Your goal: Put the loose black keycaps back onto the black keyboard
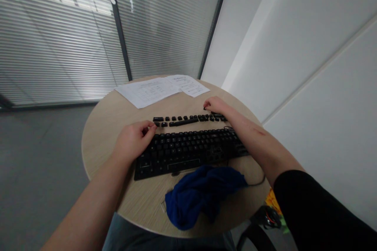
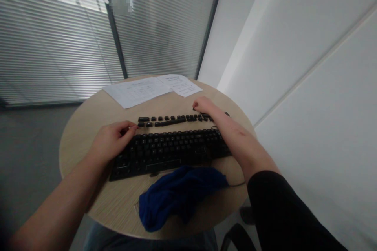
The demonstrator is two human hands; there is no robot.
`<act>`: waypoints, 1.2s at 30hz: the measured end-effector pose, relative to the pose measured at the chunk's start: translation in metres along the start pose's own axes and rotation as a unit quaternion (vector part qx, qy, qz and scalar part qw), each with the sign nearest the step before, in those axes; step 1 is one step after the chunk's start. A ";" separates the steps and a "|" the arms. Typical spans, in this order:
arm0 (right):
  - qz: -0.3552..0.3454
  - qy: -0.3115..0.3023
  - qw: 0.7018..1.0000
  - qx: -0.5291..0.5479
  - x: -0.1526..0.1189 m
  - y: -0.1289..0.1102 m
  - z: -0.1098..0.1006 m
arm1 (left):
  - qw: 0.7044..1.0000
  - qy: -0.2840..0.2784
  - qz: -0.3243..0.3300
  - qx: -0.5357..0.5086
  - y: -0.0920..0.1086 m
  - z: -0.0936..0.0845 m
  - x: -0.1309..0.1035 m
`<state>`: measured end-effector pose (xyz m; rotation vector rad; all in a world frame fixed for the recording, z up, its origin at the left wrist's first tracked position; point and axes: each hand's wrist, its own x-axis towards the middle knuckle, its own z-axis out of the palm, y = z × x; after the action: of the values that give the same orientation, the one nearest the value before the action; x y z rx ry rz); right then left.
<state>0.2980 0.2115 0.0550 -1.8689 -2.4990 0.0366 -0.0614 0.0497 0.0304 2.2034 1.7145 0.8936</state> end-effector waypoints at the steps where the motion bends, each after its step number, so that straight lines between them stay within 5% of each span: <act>1: 0.001 0.012 1.000 0.004 -0.003 -0.003 -0.004 | 1.000 -0.001 -0.002 0.000 0.000 0.000 0.000; 4: 0.004 0.059 0.998 0.020 -0.027 -0.010 -0.018 | 1.000 0.000 -0.002 -0.003 -0.001 -0.001 -0.001; 7: -0.025 0.105 0.989 0.100 -0.079 -0.020 -0.023 | 1.000 0.008 0.006 -0.010 0.000 -0.003 -0.002; 11: -0.137 0.106 0.965 0.198 -0.158 -0.034 -0.005 | 1.000 0.007 0.007 -0.019 0.004 -0.004 -0.003; 14: -0.170 0.097 0.961 0.196 -0.191 -0.041 0.013 | 1.000 0.001 0.006 -0.024 0.005 -0.003 -0.004; 20: -0.198 0.100 0.960 0.170 -0.194 -0.043 0.032 | 1.000 0.001 0.006 -0.028 0.008 -0.001 -0.006; 36: -0.224 0.094 0.964 0.105 -0.197 -0.056 0.028 | 0.999 -0.006 0.014 -0.041 0.005 0.001 -0.006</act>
<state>0.2993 0.0065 0.0278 -1.1430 -2.5959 0.1049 -0.0578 0.0431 0.0300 2.1792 1.6163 0.9387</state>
